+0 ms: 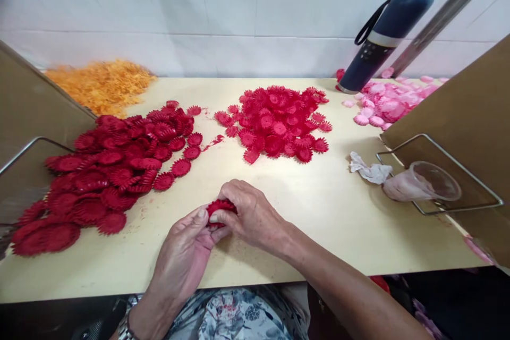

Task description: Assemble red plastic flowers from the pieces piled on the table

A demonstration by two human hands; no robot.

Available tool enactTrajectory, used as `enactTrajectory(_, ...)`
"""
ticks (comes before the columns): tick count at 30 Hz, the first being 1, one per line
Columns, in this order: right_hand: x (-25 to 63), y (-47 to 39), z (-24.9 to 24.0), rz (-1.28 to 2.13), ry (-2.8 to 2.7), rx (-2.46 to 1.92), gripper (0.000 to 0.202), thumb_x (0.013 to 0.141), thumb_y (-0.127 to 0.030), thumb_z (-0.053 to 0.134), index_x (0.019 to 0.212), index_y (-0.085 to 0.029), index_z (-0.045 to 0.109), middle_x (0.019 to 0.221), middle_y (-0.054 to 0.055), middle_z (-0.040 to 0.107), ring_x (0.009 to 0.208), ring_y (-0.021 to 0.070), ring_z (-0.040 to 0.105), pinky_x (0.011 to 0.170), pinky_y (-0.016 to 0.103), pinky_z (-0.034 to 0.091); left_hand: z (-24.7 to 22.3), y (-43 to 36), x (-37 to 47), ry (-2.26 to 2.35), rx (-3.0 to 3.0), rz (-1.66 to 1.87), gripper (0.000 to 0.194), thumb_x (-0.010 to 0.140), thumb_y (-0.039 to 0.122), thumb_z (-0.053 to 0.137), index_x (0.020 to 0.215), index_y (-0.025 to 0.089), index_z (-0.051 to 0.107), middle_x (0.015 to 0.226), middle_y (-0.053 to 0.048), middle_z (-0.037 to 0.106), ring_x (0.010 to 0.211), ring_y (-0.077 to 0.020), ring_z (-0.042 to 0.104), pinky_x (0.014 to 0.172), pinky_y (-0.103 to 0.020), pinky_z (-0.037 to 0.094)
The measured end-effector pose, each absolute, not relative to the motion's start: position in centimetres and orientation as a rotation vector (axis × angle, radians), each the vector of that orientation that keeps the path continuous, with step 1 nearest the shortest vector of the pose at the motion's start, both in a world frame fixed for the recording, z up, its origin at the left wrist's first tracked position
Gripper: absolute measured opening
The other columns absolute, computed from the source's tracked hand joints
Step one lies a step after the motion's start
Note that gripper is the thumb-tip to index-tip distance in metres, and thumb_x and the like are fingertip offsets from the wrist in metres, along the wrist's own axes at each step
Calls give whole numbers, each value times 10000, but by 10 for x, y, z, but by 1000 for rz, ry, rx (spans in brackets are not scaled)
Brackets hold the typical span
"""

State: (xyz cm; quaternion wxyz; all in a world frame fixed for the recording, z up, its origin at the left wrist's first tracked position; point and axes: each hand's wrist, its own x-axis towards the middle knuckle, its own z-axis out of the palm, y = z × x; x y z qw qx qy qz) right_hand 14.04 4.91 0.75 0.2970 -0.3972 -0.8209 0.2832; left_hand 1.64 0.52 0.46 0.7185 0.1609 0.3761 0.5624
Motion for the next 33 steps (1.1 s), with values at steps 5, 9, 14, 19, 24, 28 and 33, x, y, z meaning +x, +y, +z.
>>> enactTrajectory(5, 140, 48, 7, 744, -2135, -978, 171, 854, -114, 433, 749, -160, 560, 674, 27, 571, 634, 124, 535, 578, 231, 430, 5, 3, 18, 895, 425, 1260, 146, 804, 194, 569, 857, 120, 684, 846, -74, 697, 817, -175, 627, 759, -313, 521)
enactTrajectory(9, 148, 57, 7, 575, -2080, -1053, 207, 842, -87, 397, 792, -160, 584, 666, 31, 600, 588, 125, 549, 534, 230, 442, 6, 4, 15, 961, 424, 1268, 129, 788, 199, 589, 775, 108, 680, 780, -79, 709, 801, -194, 649, 776, -333, 521)
enactTrajectory(14, 187, 109, 26, -72, -2078, -1379, 295, 811, -33, 388, 925, -157, 629, 885, 102, 645, 838, 217, 582, 705, 350, 461, 5, 5, 11, 941, 337, 1229, 126, 780, 201, 596, 756, 104, 674, 779, -88, 715, 816, -238, 668, 844, -430, 500)
enactTrajectory(19, 194, 113, 37, -86, -2145, -1390, 216, 821, -186, 534, 1018, -191, 623, 1104, 110, 586, 1072, 286, 488, 877, 465, 382, 4, 7, 10, 834, 244, 1277, 135, 791, 187, 579, 744, 114, 682, 813, -71, 717, 843, -239, 660, 878, -480, 480)
enactTrajectory(24, 155, 60, 15, 655, -2271, -1137, 196, 729, -242, 691, 874, -149, 597, 780, 45, 587, 726, 165, 539, 635, 275, 444, 4, 7, 15, 797, 325, 1257, 148, 820, 175, 546, 816, 110, 679, 790, -62, 699, 739, -149, 634, 799, -362, 525)
enactTrajectory(28, 142, 48, 4, 761, -2171, -1007, 55, 796, -141, 587, 746, -153, 569, 676, 19, 550, 661, 139, 514, 602, 246, 410, 2, 3, 18, 856, 442, 1228, 167, 829, 193, 543, 789, 101, 677, 776, -63, 689, 732, -138, 623, 753, -286, 522)
enactTrajectory(33, 143, 47, 5, 816, -2084, -1006, 120, 832, -125, 489, 760, -152, 581, 694, 34, 567, 646, 135, 519, 596, 248, 412, 1, 0, 18, 897, 441, 1240, 155, 801, 214, 579, 853, 111, 683, 856, -81, 693, 798, -170, 623, 742, -303, 521)
